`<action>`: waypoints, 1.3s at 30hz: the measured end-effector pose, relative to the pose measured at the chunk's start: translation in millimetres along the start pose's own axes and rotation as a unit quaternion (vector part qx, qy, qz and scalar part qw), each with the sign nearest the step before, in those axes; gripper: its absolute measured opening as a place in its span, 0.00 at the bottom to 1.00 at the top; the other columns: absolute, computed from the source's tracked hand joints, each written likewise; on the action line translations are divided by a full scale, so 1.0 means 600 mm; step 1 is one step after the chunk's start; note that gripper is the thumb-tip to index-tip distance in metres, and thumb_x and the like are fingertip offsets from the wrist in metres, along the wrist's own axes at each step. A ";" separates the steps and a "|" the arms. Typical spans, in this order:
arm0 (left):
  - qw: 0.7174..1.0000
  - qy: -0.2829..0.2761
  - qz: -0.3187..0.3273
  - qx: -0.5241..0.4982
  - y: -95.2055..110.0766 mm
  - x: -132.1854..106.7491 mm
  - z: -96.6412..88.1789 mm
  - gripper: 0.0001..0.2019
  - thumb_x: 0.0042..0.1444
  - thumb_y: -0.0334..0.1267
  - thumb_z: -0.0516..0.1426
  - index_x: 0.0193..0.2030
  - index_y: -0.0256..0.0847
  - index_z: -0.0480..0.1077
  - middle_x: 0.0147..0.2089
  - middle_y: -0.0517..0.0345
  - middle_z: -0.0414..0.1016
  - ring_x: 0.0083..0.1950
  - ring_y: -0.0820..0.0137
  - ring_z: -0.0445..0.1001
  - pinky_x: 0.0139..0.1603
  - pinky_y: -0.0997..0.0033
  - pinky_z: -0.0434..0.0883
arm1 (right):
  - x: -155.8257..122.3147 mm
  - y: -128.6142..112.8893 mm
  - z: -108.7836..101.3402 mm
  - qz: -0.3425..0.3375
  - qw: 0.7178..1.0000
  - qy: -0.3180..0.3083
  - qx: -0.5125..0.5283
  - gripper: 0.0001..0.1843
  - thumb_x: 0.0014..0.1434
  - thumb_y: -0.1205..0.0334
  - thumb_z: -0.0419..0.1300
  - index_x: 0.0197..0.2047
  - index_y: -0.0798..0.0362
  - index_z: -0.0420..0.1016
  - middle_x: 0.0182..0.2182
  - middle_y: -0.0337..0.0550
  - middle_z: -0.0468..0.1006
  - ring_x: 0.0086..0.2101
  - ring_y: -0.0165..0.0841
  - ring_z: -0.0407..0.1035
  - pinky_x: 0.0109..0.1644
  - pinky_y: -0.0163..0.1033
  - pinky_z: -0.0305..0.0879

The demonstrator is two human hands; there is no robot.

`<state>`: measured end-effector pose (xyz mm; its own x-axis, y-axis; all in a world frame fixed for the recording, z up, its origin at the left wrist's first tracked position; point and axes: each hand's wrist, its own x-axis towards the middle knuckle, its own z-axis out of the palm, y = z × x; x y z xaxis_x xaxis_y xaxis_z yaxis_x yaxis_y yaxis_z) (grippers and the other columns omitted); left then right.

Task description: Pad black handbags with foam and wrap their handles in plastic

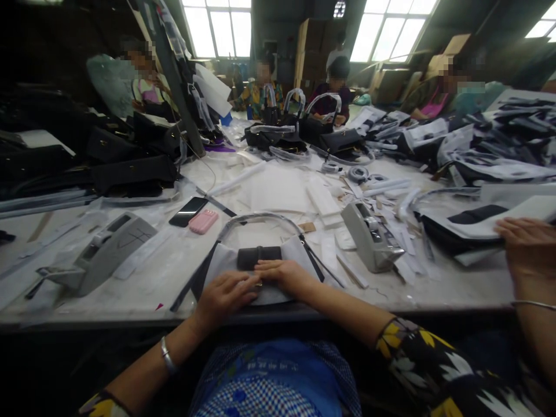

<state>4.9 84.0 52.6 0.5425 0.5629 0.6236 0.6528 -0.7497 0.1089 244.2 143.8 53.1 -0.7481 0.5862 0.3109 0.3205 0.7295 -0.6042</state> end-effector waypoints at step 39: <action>0.980 -0.107 -0.021 -0.164 -0.013 0.001 0.014 0.13 0.65 0.31 0.54 0.53 0.44 0.73 0.44 0.53 0.76 0.44 0.66 0.75 0.44 0.65 0.74 | 0.037 0.015 -0.020 -0.171 0.968 -0.072 -0.169 0.12 0.69 0.64 0.54 0.44 0.55 0.79 0.43 0.47 0.79 0.42 0.33 0.67 0.50 0.36 0.67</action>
<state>4.7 93.0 45.4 0.6410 0.6292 0.4396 0.4901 -0.7763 0.3964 237.4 167.8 63.1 -0.9091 0.2534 0.3306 0.1939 0.9599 -0.2025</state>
